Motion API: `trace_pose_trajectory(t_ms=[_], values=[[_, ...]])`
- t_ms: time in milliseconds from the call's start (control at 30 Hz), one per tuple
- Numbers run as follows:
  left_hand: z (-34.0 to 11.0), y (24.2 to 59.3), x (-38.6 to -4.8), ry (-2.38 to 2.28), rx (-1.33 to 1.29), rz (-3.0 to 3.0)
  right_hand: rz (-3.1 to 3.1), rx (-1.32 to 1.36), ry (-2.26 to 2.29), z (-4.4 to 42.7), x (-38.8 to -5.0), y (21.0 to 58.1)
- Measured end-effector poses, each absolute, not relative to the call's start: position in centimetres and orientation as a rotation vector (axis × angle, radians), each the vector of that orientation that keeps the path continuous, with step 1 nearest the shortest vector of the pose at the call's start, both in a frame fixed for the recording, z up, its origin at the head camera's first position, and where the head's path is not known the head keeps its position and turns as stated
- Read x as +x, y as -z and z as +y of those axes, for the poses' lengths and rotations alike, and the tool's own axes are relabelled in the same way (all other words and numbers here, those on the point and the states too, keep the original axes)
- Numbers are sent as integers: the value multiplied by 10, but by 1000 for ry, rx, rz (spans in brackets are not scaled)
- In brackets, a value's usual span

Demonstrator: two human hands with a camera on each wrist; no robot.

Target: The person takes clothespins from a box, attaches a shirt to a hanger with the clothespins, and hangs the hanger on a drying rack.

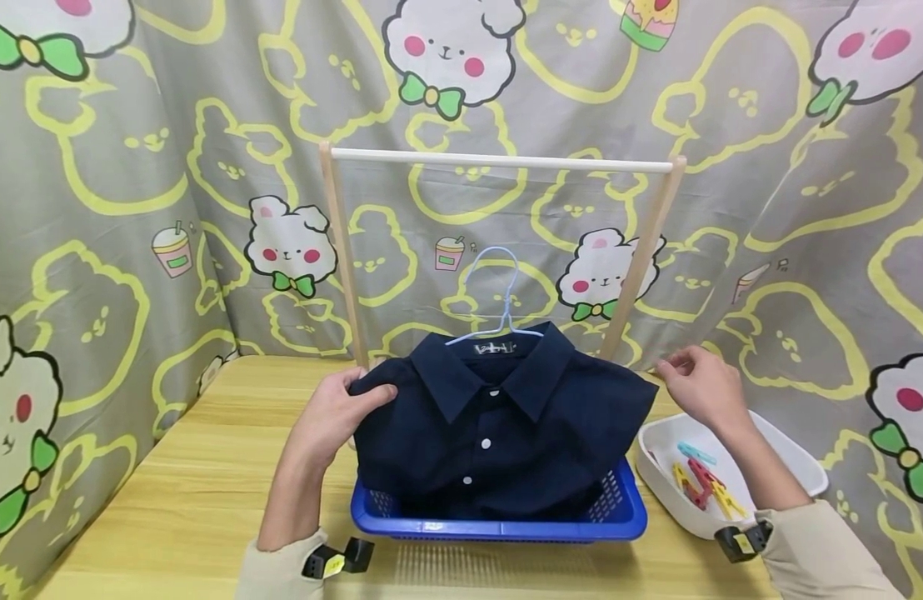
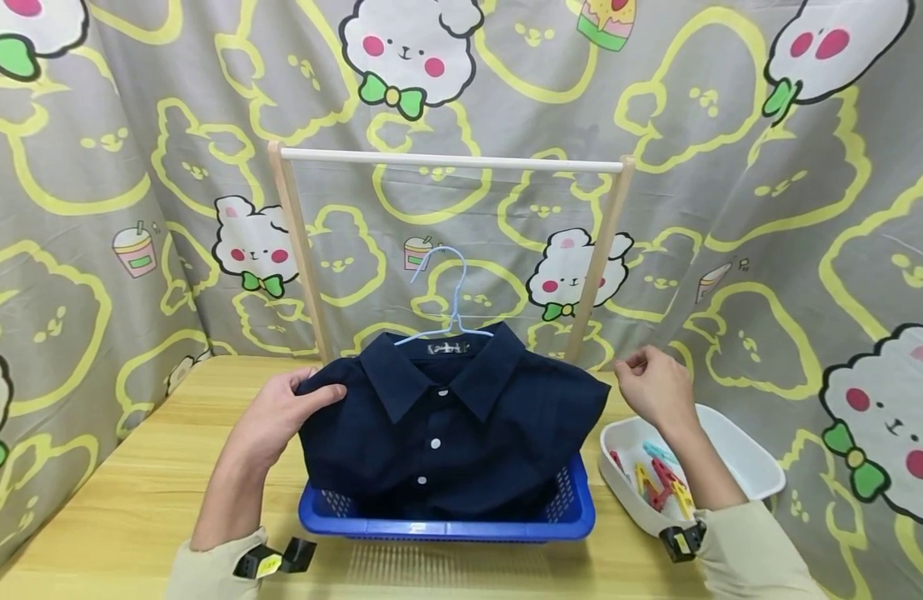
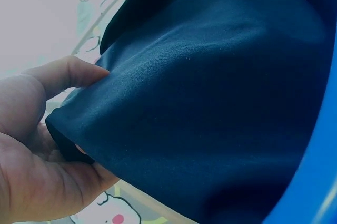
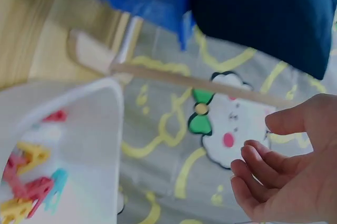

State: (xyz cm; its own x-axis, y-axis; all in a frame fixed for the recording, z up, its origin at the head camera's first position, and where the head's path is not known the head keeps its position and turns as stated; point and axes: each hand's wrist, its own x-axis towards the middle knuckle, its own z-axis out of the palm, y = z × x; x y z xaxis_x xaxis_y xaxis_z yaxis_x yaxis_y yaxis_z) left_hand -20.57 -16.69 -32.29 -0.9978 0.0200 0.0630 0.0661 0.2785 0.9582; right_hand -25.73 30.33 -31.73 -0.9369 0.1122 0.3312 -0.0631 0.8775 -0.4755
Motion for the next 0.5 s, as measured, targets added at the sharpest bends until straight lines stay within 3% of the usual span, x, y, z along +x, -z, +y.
trace_pose_trajectory(t_ms=[500], values=[[-169, 324, -207, 1855, -83, -2488, -2896, -108, -530, 349, -273, 359]])
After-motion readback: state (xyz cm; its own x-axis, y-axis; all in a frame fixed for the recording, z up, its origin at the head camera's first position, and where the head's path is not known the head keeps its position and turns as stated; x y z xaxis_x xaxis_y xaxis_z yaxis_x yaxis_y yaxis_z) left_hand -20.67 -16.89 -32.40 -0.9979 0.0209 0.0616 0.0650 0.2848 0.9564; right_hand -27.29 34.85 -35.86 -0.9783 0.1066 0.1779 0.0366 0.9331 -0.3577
